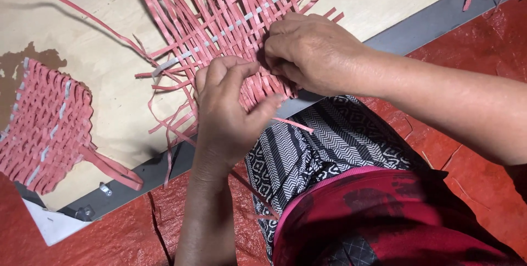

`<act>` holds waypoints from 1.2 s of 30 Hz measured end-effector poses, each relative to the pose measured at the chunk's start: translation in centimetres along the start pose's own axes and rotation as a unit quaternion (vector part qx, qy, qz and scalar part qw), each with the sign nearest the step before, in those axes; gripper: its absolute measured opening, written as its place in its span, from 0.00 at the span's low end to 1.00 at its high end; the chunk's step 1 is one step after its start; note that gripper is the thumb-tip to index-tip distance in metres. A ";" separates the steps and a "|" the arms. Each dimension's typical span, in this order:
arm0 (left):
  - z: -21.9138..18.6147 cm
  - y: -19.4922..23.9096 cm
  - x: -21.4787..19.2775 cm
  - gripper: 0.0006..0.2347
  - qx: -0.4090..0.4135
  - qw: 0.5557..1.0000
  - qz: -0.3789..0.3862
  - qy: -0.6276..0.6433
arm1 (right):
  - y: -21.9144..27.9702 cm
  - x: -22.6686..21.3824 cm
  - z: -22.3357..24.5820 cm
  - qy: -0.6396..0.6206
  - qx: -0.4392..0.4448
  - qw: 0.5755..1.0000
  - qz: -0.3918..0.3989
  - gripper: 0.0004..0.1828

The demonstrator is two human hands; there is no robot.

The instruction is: The person weaves pink rubber strips by hand into a flat mat on a wooden board. They interlace the strips over and under existing rows, gradually extending the woven area.

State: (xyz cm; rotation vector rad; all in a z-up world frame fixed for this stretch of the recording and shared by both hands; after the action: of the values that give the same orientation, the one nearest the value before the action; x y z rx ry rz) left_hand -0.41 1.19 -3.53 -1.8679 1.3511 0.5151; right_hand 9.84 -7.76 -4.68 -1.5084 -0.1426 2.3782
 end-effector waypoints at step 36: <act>4.8 -1.4 1.0 0.09 -0.167 0.983 0.044 -0.063 | 0.9 0.3 -0.8 -0.069 0.004 0.997 -0.044 0.02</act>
State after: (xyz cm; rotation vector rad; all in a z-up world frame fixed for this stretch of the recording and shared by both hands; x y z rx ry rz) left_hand 1.79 4.53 -6.77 -2.0058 1.3290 0.9375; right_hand 10.25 -8.60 -5.48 -1.3064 -0.2261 2.4082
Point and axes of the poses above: each hand's wrist, its own y-axis away from the middle knuckle, its own x-axis out of the palm, z = x × y, the point moved 5 cm from there along -y, towards the middle knuckle, and after that the axes turned 2 degrees about y, right-handed, at the moved point
